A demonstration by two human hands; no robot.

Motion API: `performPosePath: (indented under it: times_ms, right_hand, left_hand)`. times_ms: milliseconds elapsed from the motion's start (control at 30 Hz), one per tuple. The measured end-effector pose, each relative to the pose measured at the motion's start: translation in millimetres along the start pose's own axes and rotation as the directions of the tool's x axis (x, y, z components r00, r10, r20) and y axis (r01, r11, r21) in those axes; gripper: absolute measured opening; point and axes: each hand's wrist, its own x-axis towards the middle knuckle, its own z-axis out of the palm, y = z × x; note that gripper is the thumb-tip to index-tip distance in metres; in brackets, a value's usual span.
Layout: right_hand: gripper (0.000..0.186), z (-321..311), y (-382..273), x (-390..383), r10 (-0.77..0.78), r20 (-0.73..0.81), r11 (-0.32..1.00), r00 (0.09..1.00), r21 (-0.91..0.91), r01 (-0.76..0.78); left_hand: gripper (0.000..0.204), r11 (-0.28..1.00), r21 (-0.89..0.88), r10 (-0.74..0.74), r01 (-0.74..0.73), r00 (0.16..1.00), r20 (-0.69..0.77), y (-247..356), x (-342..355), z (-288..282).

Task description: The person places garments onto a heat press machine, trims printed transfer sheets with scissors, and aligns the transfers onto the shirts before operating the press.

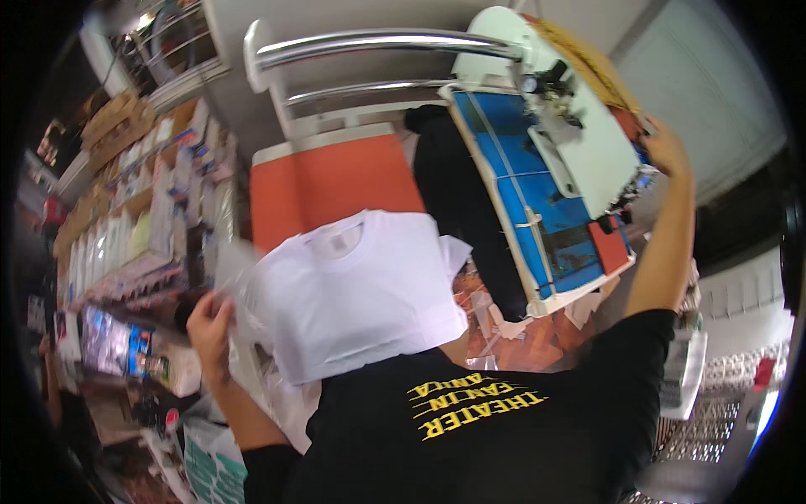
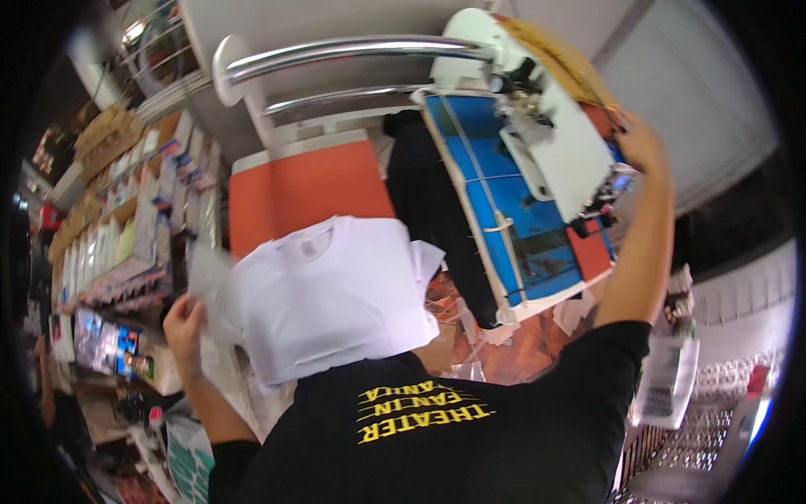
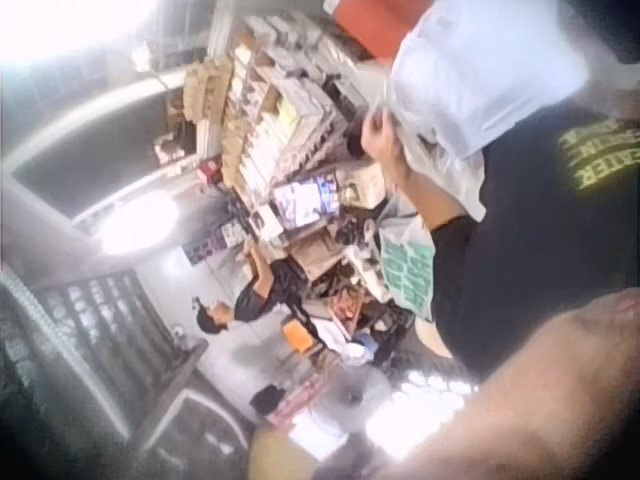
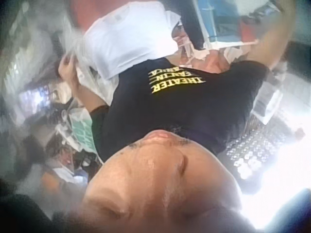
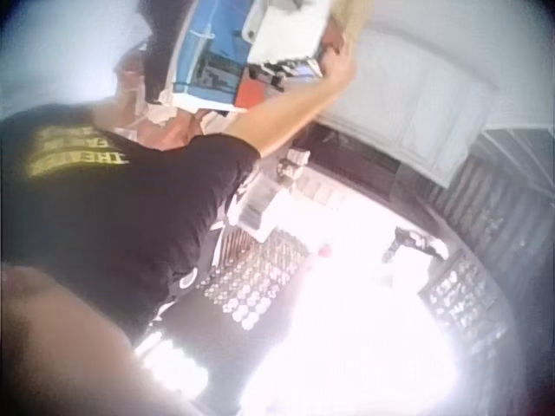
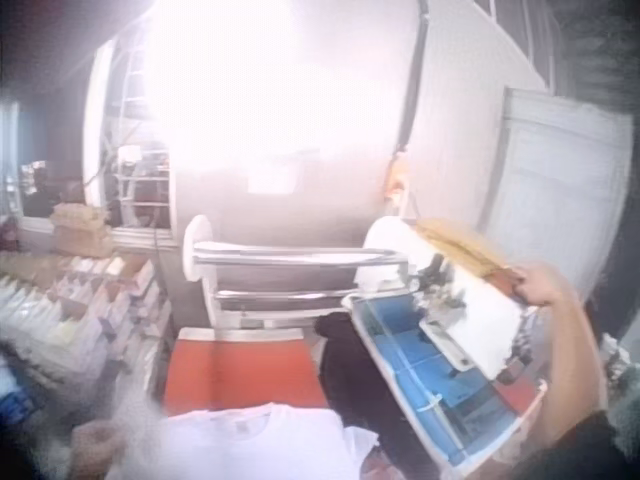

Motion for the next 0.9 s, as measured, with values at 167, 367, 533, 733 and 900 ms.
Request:
performPosePath:
  times_ms: [167,367,533,733,900]
  right_hand:
    - [0.049,20,57,-11,0.013,0.023,0.922,1.0,0.387,-0.02]
    - [0.037,9,-66,-119,-0.109,-0.339,0.51,0.934,0.788,0.346]
    - [0.039,111,-247,-264,-0.524,0.35,-0.091,0.777,0.883,-0.46]
    - [0.063,98,-311,-327,-0.877,0.233,-0.095,0.42,0.772,-0.629]
    - [0.077,85,-326,-314,-0.869,0.109,-0.154,0.482,0.867,-0.473]
  left_hand:
    - [0.02,0.997,-0.03,0.072,-0.068,0.98,0.186,53,31,28]
    - [0.025,0.985,-0.171,0.048,0.013,0.936,0.347,99,41,22]
    - [0.029,0.972,-0.205,0.182,-0.113,0.916,0.357,134,42,22]
    - [0.032,0.962,-0.148,0.266,-0.23,0.91,0.317,169,38,6]
    - [0.029,0.934,-0.123,0.357,-0.335,0.873,0.333,189,31,11]
